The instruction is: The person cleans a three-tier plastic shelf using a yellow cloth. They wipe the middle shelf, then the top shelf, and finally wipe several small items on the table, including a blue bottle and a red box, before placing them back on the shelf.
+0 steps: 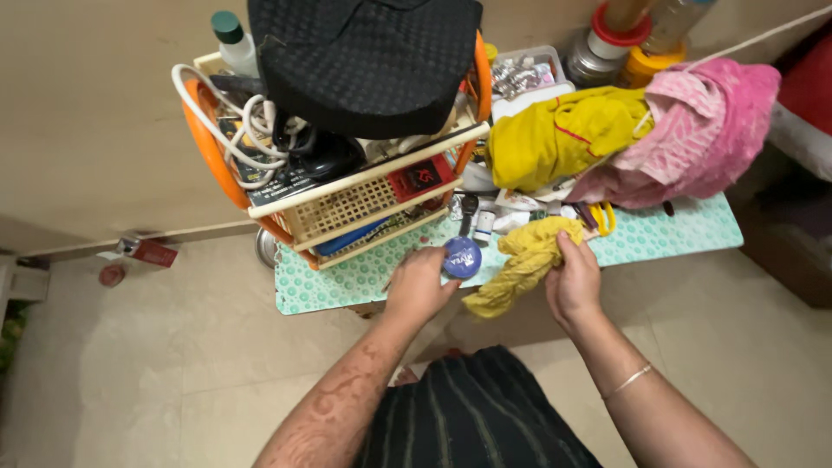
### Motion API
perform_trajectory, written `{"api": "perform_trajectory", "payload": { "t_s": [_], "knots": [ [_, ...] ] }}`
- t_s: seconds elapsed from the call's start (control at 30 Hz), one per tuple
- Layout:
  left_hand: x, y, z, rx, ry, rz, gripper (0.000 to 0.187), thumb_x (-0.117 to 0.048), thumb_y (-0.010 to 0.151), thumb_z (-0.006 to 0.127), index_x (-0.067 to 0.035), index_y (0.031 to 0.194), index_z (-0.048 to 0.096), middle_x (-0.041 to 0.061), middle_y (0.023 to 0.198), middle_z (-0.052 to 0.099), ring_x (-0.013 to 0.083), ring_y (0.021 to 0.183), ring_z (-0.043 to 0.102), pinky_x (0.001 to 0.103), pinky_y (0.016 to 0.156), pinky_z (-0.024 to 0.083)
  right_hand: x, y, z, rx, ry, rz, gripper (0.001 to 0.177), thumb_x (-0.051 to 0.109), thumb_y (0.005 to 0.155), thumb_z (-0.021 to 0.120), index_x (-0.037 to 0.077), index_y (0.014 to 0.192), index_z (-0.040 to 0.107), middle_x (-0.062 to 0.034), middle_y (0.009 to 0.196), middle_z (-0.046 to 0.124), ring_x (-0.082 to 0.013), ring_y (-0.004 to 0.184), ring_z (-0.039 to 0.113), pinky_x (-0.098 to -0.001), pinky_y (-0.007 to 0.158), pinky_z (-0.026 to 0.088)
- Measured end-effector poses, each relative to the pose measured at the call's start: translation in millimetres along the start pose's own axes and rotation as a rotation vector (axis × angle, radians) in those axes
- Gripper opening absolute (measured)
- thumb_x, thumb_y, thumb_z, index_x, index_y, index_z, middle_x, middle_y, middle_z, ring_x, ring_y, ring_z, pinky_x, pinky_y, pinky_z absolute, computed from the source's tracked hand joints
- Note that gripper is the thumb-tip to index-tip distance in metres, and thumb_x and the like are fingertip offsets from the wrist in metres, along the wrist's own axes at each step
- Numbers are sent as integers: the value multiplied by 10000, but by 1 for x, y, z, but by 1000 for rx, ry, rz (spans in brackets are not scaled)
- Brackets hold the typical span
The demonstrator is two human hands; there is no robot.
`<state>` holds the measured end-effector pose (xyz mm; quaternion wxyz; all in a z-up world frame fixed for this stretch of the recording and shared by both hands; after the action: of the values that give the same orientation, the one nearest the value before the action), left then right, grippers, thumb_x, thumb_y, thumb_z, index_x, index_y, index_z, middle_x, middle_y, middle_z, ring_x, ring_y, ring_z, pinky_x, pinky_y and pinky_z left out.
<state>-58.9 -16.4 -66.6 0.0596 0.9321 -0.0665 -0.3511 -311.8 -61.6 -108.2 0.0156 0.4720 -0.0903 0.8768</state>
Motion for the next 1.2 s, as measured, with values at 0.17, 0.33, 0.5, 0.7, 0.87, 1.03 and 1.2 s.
{"api": "perform_trajectory", "payload": {
  "t_s": [0.17, 0.33, 0.5, 0.7, 0.87, 1.03, 1.2],
  "knots": [
    [16, -1, 32, 5, 164, -20, 605, -181, 700, 858, -65, 1238, 606, 141, 1283, 628, 361, 1262, 565, 475, 1070, 448, -23, 16, -22, 71, -30, 40, 251, 166, 1068, 505, 2, 1237, 594, -107, 1212, 672, -230, 1142, 654, -386, 1025, 508],
    [16, 7, 64, -19, 234, 8, 786, -201, 622, 878, -75, 1319, 537, 181, 1404, 528, 402, 1323, 472, 583, 1065, 351, -54, 32, -47, 80, -25, 55, 241, 150, 1061, 501, 17, 1239, 594, -105, 1188, 670, -241, 1101, 658, -389, 977, 519],
    [2, 13, 75, -72, 284, 145, 774, -270, 655, 871, -165, 1351, 548, 131, 1374, 561, 355, 1338, 508, 630, 1126, 315, -63, 48, -51, 161, -50, 40, 232, 137, 1082, 506, -7, 1239, 598, -117, 1191, 672, -238, 1111, 647, -373, 990, 508],
    [-1, 42, 54, -126, -80, 31, 740, -398, 750, 826, -114, 1355, 506, 157, 1376, 545, 376, 1314, 508, 500, 1068, 388, -37, 47, -22, 172, 57, -181, 246, 140, 1073, 478, 3, 1247, 583, -123, 1218, 667, -262, 1145, 652, -407, 1031, 513],
    [18, 62, 54, -252, -669, 189, 723, -444, 988, 643, -43, 1537, 397, 202, 1582, 438, 316, 1499, 397, 409, 1214, 305, -42, 40, 27, 311, 45, -347, 329, 164, 1073, 458, -8, 1336, 554, -146, 1306, 633, -286, 1195, 623, -425, 1054, 473],
    [38, 76, 82, -115, -1071, 257, 667, -471, 1058, 463, -32, 1553, 377, 180, 1609, 389, 258, 1496, 343, 385, 1223, 249, -57, 5, 74, 560, -573, -849, 453, 138, 1067, 476, -86, 1462, 467, -230, 1486, 539, -346, 1403, 507, -418, 1184, 371],
    [64, 85, 96, -100, -1131, 362, 701, -543, 1093, 307, -32, 1570, 353, 95, 1659, 325, 189, 1534, 271, 341, 1253, 199, -89, -28, 82, 555, -930, -1298, 482, 135, 1073, 492, -112, 1483, 433, -326, 1586, 413, -459, 1526, 369, -470, 1233, 310]
  ]
}}
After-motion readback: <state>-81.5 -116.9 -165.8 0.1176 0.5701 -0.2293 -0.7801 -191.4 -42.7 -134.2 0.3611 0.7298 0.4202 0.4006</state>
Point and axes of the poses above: each hand's wrist, its own y-axis towards the middle knuckle, its own z-axis out of the palm, x = y × z, the point moved 8 cm from there along y, towards the middle knuckle
